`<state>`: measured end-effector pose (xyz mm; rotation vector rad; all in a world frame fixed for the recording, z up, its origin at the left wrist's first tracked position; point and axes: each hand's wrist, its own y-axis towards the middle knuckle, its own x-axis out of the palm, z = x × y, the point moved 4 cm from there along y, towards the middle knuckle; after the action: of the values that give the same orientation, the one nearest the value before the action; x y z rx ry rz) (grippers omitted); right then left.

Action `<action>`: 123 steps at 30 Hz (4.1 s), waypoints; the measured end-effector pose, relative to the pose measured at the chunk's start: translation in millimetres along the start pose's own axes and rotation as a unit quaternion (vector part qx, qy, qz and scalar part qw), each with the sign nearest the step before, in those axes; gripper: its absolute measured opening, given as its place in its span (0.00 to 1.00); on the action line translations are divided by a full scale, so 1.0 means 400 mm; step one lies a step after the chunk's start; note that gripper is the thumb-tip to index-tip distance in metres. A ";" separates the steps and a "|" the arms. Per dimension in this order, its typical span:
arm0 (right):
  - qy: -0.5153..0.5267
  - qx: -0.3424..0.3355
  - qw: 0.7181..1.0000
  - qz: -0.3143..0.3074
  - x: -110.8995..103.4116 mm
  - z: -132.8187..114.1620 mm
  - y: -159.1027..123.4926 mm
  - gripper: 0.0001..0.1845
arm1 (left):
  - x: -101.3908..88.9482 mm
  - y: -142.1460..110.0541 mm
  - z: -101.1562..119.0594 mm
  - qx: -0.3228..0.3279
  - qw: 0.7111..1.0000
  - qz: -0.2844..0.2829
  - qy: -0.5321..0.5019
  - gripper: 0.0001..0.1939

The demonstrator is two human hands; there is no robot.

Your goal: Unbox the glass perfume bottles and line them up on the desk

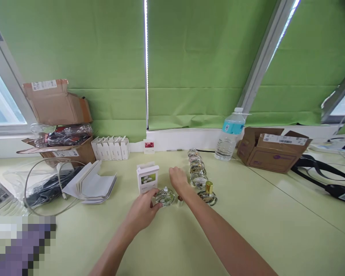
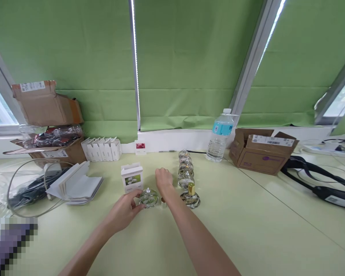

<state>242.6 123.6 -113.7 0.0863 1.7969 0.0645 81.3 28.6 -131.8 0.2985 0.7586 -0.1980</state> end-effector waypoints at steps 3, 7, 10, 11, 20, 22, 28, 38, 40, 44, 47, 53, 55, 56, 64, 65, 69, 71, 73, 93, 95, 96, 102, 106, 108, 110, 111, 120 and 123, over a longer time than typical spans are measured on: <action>0.021 -0.022 0.999 0.016 -0.002 -0.002 -0.009 0.15 | 0.000 0.000 0.001 -0.006 1.000 -0.017 0.009 0.15; 0.068 -0.048 0.996 0.044 -0.024 -0.004 -0.030 0.07 | -0.003 -0.003 0.010 -0.012 0.999 -0.035 0.035 0.17; 0.115 -0.077 0.989 0.058 -0.051 0.002 -0.065 0.12 | -0.004 -0.004 0.016 -0.011 0.998 -0.042 0.043 0.17; 0.139 -0.090 0.985 0.056 -0.059 0.007 -0.081 0.12 | -0.004 -0.004 0.017 -0.011 0.998 -0.041 0.045 0.17; 0.400 -0.181 0.897 0.049 -0.105 0.013 -0.197 0.09 | 0.008 -0.002 0.013 -0.014 0.998 -0.031 0.055 0.17; 0.367 -0.204 0.905 0.069 -0.114 0.000 -0.206 0.09 | 0.011 -0.002 0.012 -0.012 0.998 -0.032 0.057 0.17; 0.245 -0.258 0.927 0.117 -0.111 -0.022 -0.219 0.10 | 0.016 0.000 0.011 -0.002 0.998 -0.033 0.054 0.17; 0.193 -0.285 0.933 0.105 -0.108 -0.020 -0.242 0.16 | 0.014 -0.002 0.018 0.004 0.998 -0.035 0.053 0.14; 0.184 -0.279 0.938 0.096 -0.108 -0.021 -0.242 0.19 | 0.012 -0.003 0.020 0.002 0.998 -0.032 0.056 0.14; 0.162 -0.273 0.944 0.088 -0.117 -0.028 -0.245 0.23 | 0.012 -0.003 0.018 -0.001 0.998 -0.030 0.063 0.15; 0.152 -0.261 0.949 0.095 -0.122 -0.033 -0.249 0.23 | 0.014 -0.002 0.016 -0.001 0.997 -0.031 0.066 0.15; 0.187 -0.229 0.954 0.050 -0.114 -0.028 -0.244 0.24 | 0.012 -0.003 0.022 -0.003 0.997 -0.036 0.061 0.16; 0.215 -0.231 0.947 0.054 -0.123 -0.016 -0.241 0.24 | 0.010 -0.004 0.024 -0.007 0.997 -0.041 0.058 0.16; 0.231 -0.224 0.945 0.065 -0.131 -0.006 -0.240 0.23 | 0.009 -0.005 0.024 -0.009 0.997 -0.041 0.058 0.16; 0.053 -0.119 0.991 0.016 -0.064 0.048 -0.253 0.07 | 0.006 -0.006 0.028 -0.010 0.997 -0.043 0.062 0.16; 0.014 -0.115 0.993 0.010 -0.046 0.045 -0.257 0.06 | 0.006 -0.006 0.027 -0.011 0.997 -0.041 0.064 0.16; -0.035 -0.110 0.993 0.011 -0.024 0.035 -0.262 0.11 | 0.008 -0.007 0.021 -0.010 0.997 -0.031 0.072 0.17; 0.007 -0.109 0.993 0.042 -0.053 0.033 -0.258 0.11 | 0.010 -0.007 0.019 -0.008 0.997 -0.033 0.069 0.17; 0.092 -0.117 0.984 0.097 -0.096 0.029 -0.255 0.11 | 0.012 -0.007 0.019 -0.008 0.997 -0.036 0.067 0.17; 0.174 -0.191 0.964 0.068 -0.119 -0.024 -0.266 0.12 | 0.009 -0.003 0.028 -0.005 0.997 -0.040 0.060 0.17; 0.205 -0.180 0.961 0.050 -0.112 -0.015 -0.268 0.14 | 0.009 -0.003 0.024 -0.002 0.998 -0.038 0.053 0.17; 0.220 -0.175 0.959 0.041 -0.106 -0.008 -0.268 0.18 | 0.009 -0.003 0.023 0.000 0.998 -0.037 0.048 0.17; 0.220 -0.181 0.958 -0.016 -0.062 0.022 -0.243 0.12 | -0.012 -0.009 0.043 0.022 0.999 -0.023 0.028 0.14; 0.188 -0.190 0.964 -0.010 -0.047 0.025 -0.230 0.04 | -0.097 -0.018 0.059 0.029 0.980 0.191 0.052 0.14; 0.183 -0.187 0.965 -0.013 -0.040 0.029 -0.228 0.06 | -0.143 -0.026 0.053 0.022 0.944 0.323 0.054 0.15; 0.183 -0.184 0.966 -0.018 -0.038 0.032 -0.228 0.06 | -0.163 -0.020 0.037 0.033 0.927 0.372 0.035 0.21; 0.184 -0.183 0.966 -0.017 -0.039 0.033 -0.229 0.06 | -0.163 -0.009 0.027 0.044 0.932 0.360 0.025 0.25; 0.323 -0.129 0.931 0.108 -0.155 0.039 -0.253 0.10 | -0.102 0.052 -0.029 0.073 0.984 0.159 0.011 0.15; 0.409 -0.113 0.887 0.180 -0.188 0.053 -0.265 0.12 | -0.096 0.032 0.008 0.108 0.986 0.116 0.049 0.12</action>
<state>277.7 11.2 -55.2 0.2535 2.5804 0.6603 59.7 42.4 -100.3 0.6027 0.7948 -0.0458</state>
